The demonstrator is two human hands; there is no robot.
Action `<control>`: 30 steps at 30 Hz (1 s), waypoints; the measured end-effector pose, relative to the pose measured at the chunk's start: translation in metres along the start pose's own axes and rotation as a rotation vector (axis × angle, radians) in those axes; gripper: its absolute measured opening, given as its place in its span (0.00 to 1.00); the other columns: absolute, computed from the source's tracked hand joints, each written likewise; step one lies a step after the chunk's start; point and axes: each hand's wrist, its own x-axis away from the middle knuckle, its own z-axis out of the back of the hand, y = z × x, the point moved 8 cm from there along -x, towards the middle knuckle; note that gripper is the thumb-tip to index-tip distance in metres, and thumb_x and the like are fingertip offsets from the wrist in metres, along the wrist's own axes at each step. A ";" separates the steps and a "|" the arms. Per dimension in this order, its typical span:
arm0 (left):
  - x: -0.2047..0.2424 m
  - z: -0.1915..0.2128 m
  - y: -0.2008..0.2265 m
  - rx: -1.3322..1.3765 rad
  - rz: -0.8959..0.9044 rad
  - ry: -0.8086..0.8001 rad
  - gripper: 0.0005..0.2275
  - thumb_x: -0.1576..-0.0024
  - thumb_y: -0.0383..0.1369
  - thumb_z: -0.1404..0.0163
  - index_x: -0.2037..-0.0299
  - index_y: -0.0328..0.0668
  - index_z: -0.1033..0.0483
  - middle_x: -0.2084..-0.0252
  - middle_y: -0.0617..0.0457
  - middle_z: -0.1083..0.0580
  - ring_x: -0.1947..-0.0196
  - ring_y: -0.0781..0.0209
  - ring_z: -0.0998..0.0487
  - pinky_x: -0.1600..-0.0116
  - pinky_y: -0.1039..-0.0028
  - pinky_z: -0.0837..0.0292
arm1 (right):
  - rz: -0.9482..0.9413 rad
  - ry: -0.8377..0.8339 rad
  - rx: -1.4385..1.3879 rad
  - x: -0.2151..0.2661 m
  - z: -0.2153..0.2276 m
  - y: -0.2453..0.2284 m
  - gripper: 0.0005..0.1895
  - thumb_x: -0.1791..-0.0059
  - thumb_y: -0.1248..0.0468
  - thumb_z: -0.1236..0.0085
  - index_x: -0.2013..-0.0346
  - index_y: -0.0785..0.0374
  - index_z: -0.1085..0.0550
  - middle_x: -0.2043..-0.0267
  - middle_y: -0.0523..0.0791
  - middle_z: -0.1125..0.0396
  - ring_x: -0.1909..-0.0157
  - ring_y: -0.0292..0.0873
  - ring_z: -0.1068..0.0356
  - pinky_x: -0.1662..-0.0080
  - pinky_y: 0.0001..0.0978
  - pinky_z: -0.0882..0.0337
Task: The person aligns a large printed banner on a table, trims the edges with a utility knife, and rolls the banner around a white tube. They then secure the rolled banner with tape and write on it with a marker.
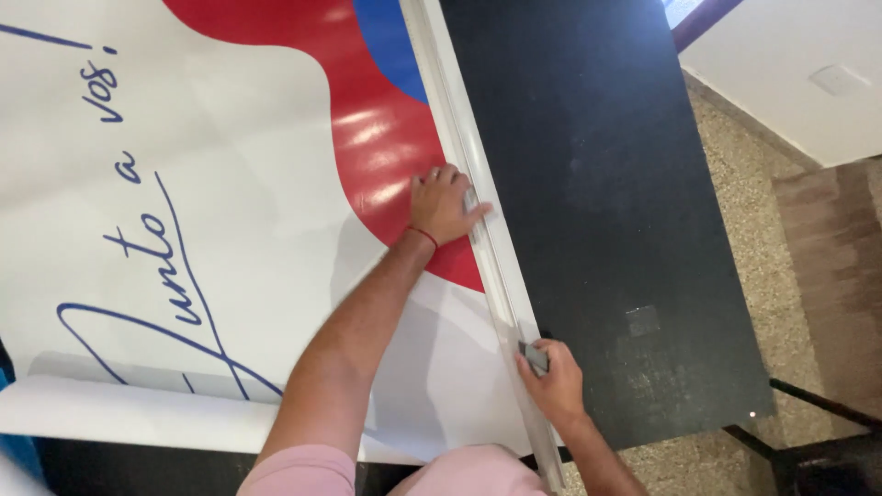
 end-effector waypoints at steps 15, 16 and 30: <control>-0.194 0.007 -0.112 0.159 0.264 0.665 0.11 0.34 0.42 0.46 0.58 0.46 0.15 0.51 0.47 0.25 0.46 0.43 0.26 0.47 0.47 0.29 | 0.259 0.225 -0.143 0.012 0.006 -0.028 0.21 0.49 0.60 0.26 0.75 0.56 0.33 0.57 0.44 0.17 0.56 0.48 0.19 0.54 0.47 0.19; -0.194 0.007 -0.110 0.154 0.262 0.642 0.12 0.32 0.41 0.49 0.57 0.44 0.15 0.52 0.47 0.24 0.47 0.44 0.26 0.46 0.48 0.30 | 0.308 0.259 -0.147 0.013 0.010 -0.034 0.22 0.49 0.61 0.26 0.74 0.57 0.35 0.57 0.45 0.17 0.56 0.48 0.19 0.54 0.45 0.19; -0.199 0.001 -0.120 0.171 0.221 0.667 0.13 0.32 0.38 0.53 0.60 0.42 0.17 0.54 0.46 0.24 0.49 0.42 0.26 0.47 0.45 0.32 | 0.404 0.318 -0.129 0.014 0.012 -0.039 0.24 0.51 0.66 0.25 0.74 0.57 0.38 0.60 0.46 0.18 0.58 0.45 0.17 0.54 0.41 0.18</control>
